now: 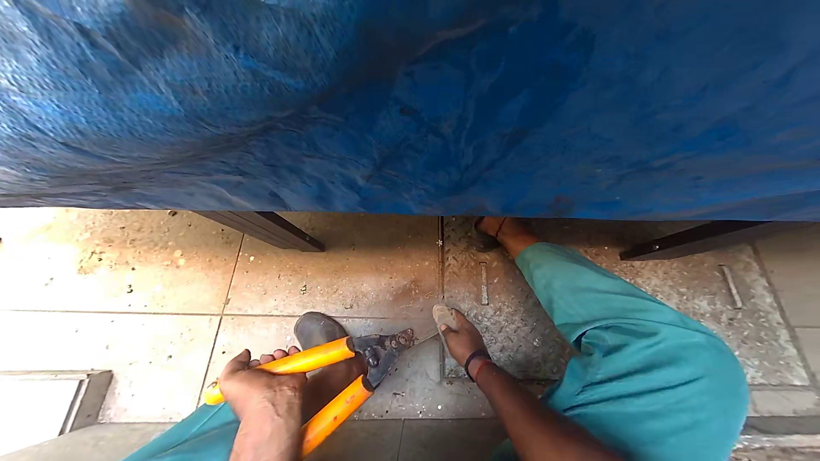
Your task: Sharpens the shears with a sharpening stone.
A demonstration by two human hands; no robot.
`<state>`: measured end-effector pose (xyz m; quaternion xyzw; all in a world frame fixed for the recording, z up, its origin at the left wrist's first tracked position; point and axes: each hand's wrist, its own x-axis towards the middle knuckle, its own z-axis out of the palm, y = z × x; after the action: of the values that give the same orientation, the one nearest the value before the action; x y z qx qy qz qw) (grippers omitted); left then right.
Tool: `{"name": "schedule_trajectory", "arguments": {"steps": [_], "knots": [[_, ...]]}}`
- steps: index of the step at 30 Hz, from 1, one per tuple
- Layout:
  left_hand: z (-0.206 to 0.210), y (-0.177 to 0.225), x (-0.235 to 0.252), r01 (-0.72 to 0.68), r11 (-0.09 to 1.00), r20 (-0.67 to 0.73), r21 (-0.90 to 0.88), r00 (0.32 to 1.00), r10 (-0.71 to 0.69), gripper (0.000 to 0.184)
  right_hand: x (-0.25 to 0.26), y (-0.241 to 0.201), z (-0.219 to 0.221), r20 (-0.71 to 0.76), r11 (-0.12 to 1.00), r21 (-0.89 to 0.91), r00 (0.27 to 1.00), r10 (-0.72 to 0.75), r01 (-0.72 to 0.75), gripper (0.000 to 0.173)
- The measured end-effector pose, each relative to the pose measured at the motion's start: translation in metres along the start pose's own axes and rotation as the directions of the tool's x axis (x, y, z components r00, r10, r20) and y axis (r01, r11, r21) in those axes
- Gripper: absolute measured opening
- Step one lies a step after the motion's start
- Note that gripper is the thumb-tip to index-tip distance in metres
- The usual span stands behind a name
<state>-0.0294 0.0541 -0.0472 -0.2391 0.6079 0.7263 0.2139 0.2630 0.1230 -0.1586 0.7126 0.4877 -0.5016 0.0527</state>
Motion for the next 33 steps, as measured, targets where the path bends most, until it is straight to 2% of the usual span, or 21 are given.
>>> {"name": "schedule_trajectory", "arguments": {"steps": [3, 9, 16, 22, 29, 33], "knots": [[0.004, 0.001, -0.002, -0.005, 1.000, 0.010, -0.008, 1.000, 0.005, 0.022, 0.010, -0.001, -0.006, -0.017, 0.995, -0.097, 0.999, 0.038, -0.040, 0.061], [0.005, 0.000, -0.004, -0.027, 0.999, 0.009, 0.019, 1.000, 0.027, 0.022, -0.050, -0.016, 0.006, 0.040, 0.991, -0.088, 0.995, -0.093, 0.096, 0.066], [0.008, 0.002, -0.008, -0.019, 1.000, 0.015, 0.011, 1.000, 0.019, 0.023, 0.006, -0.004, -0.012, 0.015, 0.983, -0.183, 0.999, 0.037, -0.034, 0.064], [0.008, 0.003, -0.007, -0.021, 0.999, 0.020, 0.023, 1.000, 0.021, 0.024, -0.049, -0.018, 0.007, 0.045, 0.985, -0.124, 0.992, -0.117, 0.122, 0.068], [0.018, 0.006, -0.013, -0.036, 0.999, 0.049, 0.018, 0.998, 0.035, 0.026, 0.009, -0.012, -0.014, 0.004, 0.953, -0.303, 0.999, 0.033, -0.030, 0.065], [0.016, 0.003, -0.013, -0.041, 0.999, 0.056, 0.010, 0.998, 0.040, 0.026, -0.038, -0.026, 0.000, 0.006, 0.948, -0.298, 0.993, -0.118, 0.114, 0.068]]}}
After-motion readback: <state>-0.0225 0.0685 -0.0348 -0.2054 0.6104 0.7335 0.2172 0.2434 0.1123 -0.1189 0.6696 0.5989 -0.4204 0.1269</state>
